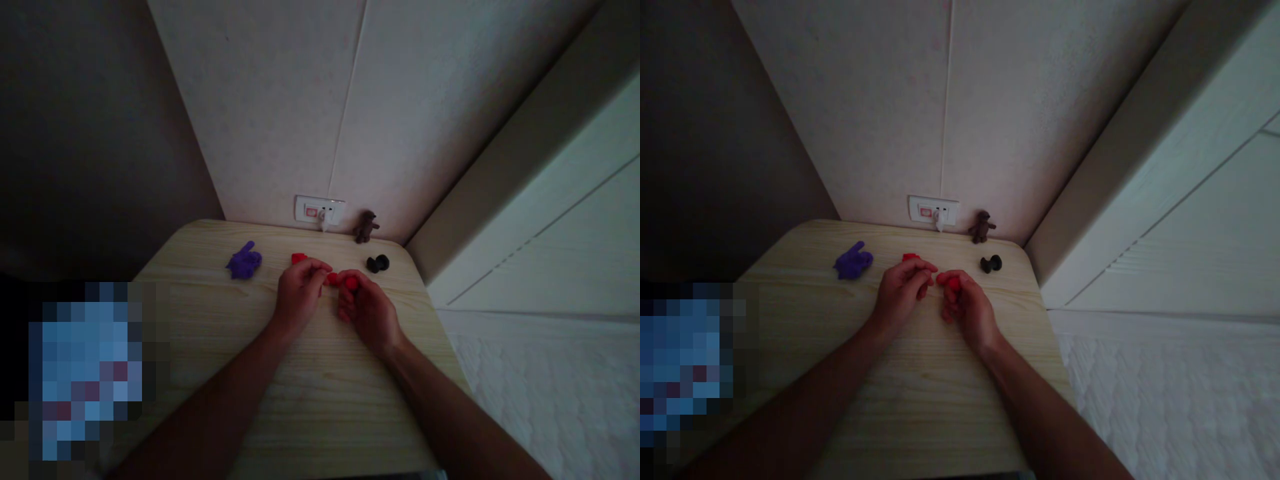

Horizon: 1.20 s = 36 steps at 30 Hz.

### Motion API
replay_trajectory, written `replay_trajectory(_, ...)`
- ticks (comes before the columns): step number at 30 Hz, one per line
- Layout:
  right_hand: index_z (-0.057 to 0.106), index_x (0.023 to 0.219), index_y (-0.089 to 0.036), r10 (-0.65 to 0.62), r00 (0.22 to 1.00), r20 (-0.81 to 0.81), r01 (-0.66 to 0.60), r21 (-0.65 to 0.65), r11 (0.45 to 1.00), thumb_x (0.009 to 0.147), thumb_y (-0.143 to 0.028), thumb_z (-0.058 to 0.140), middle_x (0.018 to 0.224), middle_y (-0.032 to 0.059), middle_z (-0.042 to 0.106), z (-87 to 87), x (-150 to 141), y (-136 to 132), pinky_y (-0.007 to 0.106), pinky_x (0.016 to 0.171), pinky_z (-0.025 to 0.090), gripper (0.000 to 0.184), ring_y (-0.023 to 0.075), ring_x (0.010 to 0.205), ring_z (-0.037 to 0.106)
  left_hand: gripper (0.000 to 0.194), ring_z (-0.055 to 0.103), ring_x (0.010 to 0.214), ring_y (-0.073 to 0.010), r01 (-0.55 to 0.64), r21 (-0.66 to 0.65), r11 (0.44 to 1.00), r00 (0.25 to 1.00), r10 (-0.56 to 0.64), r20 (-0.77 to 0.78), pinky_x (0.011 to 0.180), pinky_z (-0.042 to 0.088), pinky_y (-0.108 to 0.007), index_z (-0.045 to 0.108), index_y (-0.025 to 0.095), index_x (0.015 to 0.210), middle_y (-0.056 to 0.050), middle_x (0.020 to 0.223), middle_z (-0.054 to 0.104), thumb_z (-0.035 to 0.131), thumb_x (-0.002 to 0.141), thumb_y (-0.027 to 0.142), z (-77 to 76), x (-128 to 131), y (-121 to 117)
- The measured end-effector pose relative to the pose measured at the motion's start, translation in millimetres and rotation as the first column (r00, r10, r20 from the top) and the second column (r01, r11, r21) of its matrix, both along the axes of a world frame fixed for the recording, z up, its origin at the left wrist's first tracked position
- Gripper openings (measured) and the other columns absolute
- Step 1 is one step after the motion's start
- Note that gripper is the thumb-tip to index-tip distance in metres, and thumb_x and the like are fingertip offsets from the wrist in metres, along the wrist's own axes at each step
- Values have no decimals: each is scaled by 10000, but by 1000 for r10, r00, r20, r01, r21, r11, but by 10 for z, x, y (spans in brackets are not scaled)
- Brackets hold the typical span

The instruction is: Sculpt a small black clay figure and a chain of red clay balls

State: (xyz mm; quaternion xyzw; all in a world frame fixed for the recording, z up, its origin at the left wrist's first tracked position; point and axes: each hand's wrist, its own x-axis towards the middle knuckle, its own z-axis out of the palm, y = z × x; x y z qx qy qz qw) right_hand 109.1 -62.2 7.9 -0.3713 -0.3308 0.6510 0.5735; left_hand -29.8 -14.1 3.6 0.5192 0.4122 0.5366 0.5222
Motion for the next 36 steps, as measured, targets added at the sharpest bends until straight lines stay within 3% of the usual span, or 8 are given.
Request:
replay_trajectory(2, 721, 955, -167, 32, 999, -33, -32, -6, 999, 845, -419, 659, 665, -42, 454, 4, 1, -3, 234, 470, 373, 282, 101, 535, 371, 126, 478, 473, -99, 1, 6, 1000, 1000, -1, -8, 461, 349, -237, 715, 175, 776, 22, 586, 607, 645, 786, 279, -4, -4, -1)
replay_trajectory(5, 732, 982, -171, 22, 999, 39, -23, 32, 999, 856, -365, 704, 661, -35, 504, -5, -13, -11, 233, 480, 388, 233, 105, 547, 406, 119, 482, 478, -103, 1, 7, 1000, 1000, -1, -20, 467, 352, -239, 716, 182, 773, 26, 575, 597, 647, 789, 279, -7, -9, 0)
replay_trajectory(9, 725, 969, -190, 7, 991, 133, -22, 107, 994, 873, -401, 765, 644, -43, 540, -13, -23, -20, 229, 471, 421, 235, 99, 530, 425, 124, 481, 473, -107, -7, 11, 1000, 1000, 7, -27, 469, 351, -242, 719, 184, 772, 28, 554, 584, 639, 785, 278, -7, -6, 5)
replay_trajectory(13, 700, 925, -194, -3, 990, 138, -10, 94, 995, 852, -421, 787, 597, -59, 543, -10, -16, -18, 222, 438, 442, 254, 92, 490, 414, 123, 480, 471, -101, -3, 2, 1000, 1000, 3, -13, 463, 349, -241, 712, 181, 780, 18, 591, 621, 634, 780, 277, -8, 2, 5)
replay_trajectory(19, 586, 832, -227, 8, 993, 122, -11, 26, 1000, 856, -416, 694, 495, -78, 517, -29, -17, -10, 217, 336, 353, 219, 95, 371, 353, 115, 477, 477, -95, 1, -6, 1000, 1000, -1, -11, 470, 358, -237, 714, 177, 784, 25, 591, 600, 635, 778, 260, -1, -1, 2)
replay_trajectory(24, 568, 746, -221, -10, 992, 126, 11, -7, 1000, 761, -308, 648, 472, -92, 419, -11, -3, -10, 197, 337, 252, 119, 80, 384, 265, 114, 463, 465, -90, 3, -21, 1000, 1000, -2, 5, 453, 336, -232, 713, 178, 782, 25, 593, 608, 639, 778, 265, -3, 3, 0)
replay_trajectory(31, 392, 551, -245, -45, 994, 100, 54, -89, 995, 834, -448, 663, 449, -108, 241, 38, 5, -27, 214, 346, 147, 441, 62, 379, 174, 119, 470, 464, -89, 5, -19, 1000, 1000, -5, 10, 444, 332, -229, 716, 177, 782, 22, 595, 606, 640, 775, 268, -15, 4, 3)
replay_trajectory(36, 330, 538, -254, -126, 987, 98, 139, -141, 980, 870, -431, 667, 451, -112, 224, 54, 18, -11, 211, 325, 139, 505, 59, 364, 160, 123, 473, 464, -84, 5, -20, 1000, 1000, -4, 22, 445, 325, -222, 717, 169, 783, 20, 597, 608, 648, 773, 271, -23, 8, 10)
